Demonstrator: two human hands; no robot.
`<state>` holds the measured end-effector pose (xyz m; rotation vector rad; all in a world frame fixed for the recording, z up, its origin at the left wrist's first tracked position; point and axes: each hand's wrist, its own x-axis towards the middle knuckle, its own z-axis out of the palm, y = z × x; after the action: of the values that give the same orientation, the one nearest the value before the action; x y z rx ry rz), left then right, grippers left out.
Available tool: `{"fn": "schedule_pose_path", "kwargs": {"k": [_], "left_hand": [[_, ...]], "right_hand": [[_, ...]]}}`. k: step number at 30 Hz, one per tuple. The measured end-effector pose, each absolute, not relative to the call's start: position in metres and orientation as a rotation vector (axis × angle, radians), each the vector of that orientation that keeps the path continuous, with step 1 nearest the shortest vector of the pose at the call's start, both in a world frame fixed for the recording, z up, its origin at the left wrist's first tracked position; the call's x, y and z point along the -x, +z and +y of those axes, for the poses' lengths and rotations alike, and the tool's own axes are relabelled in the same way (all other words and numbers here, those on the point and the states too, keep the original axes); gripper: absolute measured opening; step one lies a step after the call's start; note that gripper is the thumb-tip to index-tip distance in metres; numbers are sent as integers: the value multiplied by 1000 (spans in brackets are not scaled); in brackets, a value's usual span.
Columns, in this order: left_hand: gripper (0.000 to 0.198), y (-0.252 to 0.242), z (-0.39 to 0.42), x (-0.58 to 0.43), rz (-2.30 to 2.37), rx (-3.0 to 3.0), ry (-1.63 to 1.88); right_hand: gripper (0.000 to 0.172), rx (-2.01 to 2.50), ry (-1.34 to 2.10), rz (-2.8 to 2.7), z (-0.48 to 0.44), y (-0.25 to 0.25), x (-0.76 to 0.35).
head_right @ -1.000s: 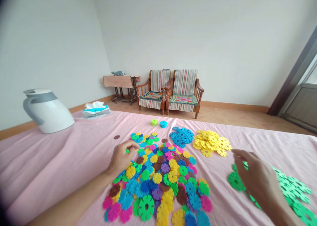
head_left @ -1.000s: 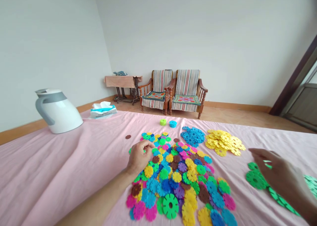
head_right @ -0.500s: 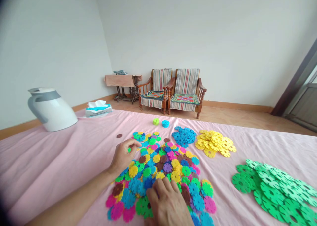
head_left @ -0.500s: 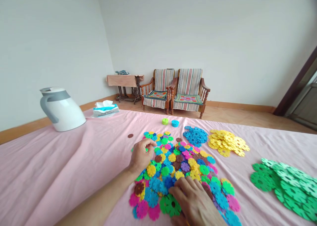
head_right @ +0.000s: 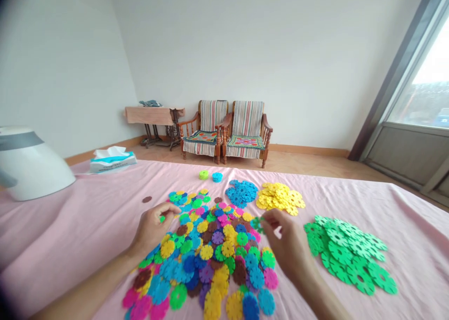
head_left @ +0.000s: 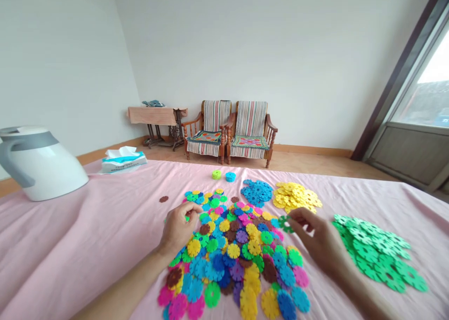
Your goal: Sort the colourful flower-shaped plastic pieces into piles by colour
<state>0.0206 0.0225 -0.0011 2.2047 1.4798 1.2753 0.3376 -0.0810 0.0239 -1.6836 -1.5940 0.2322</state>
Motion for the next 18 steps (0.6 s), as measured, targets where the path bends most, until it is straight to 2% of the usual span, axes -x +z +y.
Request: {"fn": "schedule_pose_path", "kwargs": {"k": [4, 8, 13, 18], "left_hand": [[22, 0, 22, -20, 1485, -2226, 1263], [23, 1, 22, -20, 1488, -2235, 1256], [23, 0, 23, -21, 1492, -2232, 1259], [22, -1, 23, -20, 1486, -2208, 1281]], "right_hand": [[30, 2116, -87, -1140, -73, 18, -431], [36, 2445, -197, -807, -86, 8, -489], [31, 2548, -254, -663, -98, -3, -516], [31, 2414, -245, -840, -87, -2, -505]]}}
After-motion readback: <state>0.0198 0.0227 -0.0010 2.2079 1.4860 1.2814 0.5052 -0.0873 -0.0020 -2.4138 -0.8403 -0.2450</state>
